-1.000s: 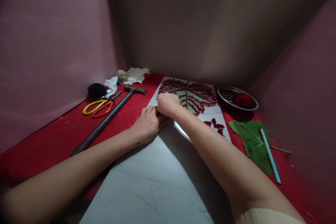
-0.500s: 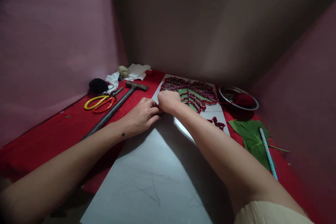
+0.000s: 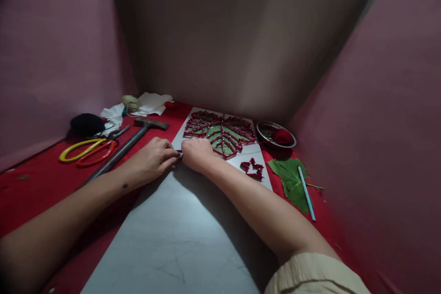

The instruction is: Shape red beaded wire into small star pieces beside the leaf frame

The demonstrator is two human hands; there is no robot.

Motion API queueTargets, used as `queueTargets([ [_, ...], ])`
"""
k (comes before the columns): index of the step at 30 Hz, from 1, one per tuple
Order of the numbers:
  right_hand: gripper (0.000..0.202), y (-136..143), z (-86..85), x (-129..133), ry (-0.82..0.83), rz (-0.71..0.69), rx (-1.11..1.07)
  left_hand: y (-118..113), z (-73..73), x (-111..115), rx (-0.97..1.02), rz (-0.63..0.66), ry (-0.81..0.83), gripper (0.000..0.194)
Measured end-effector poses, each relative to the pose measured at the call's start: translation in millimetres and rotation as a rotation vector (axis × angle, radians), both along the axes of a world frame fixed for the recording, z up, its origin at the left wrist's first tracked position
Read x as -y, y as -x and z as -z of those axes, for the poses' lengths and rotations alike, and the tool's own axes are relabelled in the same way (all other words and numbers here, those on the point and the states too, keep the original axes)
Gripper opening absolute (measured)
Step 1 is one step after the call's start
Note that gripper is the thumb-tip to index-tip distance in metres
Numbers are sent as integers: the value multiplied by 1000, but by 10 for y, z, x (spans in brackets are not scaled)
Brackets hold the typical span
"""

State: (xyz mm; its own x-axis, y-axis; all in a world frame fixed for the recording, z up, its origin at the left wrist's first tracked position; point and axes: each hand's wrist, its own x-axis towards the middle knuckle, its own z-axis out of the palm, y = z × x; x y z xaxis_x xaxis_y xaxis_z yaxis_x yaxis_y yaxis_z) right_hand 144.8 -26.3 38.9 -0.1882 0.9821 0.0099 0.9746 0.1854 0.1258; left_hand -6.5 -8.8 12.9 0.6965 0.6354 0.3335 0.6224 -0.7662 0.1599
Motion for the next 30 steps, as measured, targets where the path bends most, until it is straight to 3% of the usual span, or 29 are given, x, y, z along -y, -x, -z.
queueTargets([
  [3, 31, -131, 158, 68, -129, -40, -138, 17, -15, -5, 15, -23, 13, 28],
  [6, 32, -209, 244, 105, -186, 33, -247, 8, -33, 18, 73, -73, 11, 25],
  [14, 28, -225, 100, 26, -107, 166, -215, -52, 74, 19, 82, -109, -2, 32],
  [18, 29, -216, 111, 8, -115, 172, -221, -77, 147, 18, 4, -98, 41, 37],
  [22, 29, -202, 143, 1, -123, 182, -208, -89, 130, 22, -47, -84, 28, 37],
  [30, 29, -327, 81, -2, -63, -4, -252, -97, -9, -3, -212, 3, -129, 37],
])
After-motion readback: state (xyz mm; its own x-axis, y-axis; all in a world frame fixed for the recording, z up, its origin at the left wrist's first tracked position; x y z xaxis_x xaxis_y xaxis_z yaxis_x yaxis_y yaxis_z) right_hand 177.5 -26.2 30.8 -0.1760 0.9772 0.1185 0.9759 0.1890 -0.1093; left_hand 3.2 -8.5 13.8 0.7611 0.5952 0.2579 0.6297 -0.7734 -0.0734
